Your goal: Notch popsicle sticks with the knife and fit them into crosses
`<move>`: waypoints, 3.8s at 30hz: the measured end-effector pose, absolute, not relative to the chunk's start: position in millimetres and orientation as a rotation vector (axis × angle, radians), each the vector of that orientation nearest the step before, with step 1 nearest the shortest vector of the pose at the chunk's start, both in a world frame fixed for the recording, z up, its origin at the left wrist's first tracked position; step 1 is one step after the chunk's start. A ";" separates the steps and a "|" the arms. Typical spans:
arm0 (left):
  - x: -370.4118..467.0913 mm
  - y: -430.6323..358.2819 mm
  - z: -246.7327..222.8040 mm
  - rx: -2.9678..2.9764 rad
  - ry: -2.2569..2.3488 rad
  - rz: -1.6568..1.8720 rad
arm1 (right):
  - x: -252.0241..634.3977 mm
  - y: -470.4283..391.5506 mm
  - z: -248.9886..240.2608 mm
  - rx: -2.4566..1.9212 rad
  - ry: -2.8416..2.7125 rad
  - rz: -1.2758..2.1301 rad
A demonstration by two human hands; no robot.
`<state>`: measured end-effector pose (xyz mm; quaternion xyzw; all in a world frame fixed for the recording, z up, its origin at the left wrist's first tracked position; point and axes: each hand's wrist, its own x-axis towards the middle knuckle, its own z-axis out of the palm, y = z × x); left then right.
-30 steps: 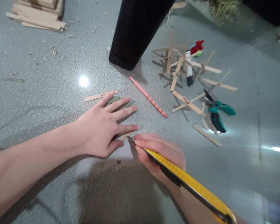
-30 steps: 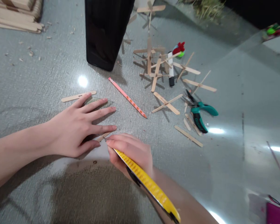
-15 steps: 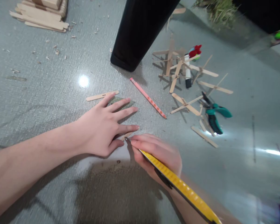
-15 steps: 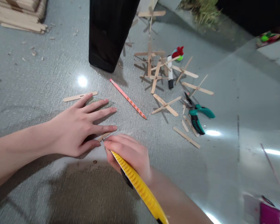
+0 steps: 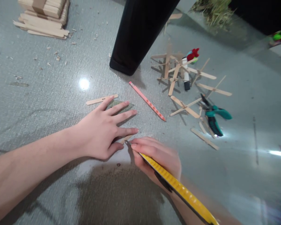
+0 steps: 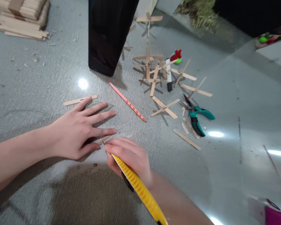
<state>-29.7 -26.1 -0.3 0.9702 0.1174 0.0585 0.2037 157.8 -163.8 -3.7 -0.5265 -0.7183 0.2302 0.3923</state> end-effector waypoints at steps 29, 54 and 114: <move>-33.0 -16.2 -1.0 2.664 0.120 0.432 | 170.9 -176.2 3.9 -1.527 -1.506 0.614; -27.3 -19.5 -7.4 2.454 0.238 0.370 | 166.3 -159.3 1.6 -1.342 -1.753 0.675; -23.1 -27.3 -5.2 2.516 0.335 0.356 | 158.4 -159.5 5.3 -1.310 -1.870 0.624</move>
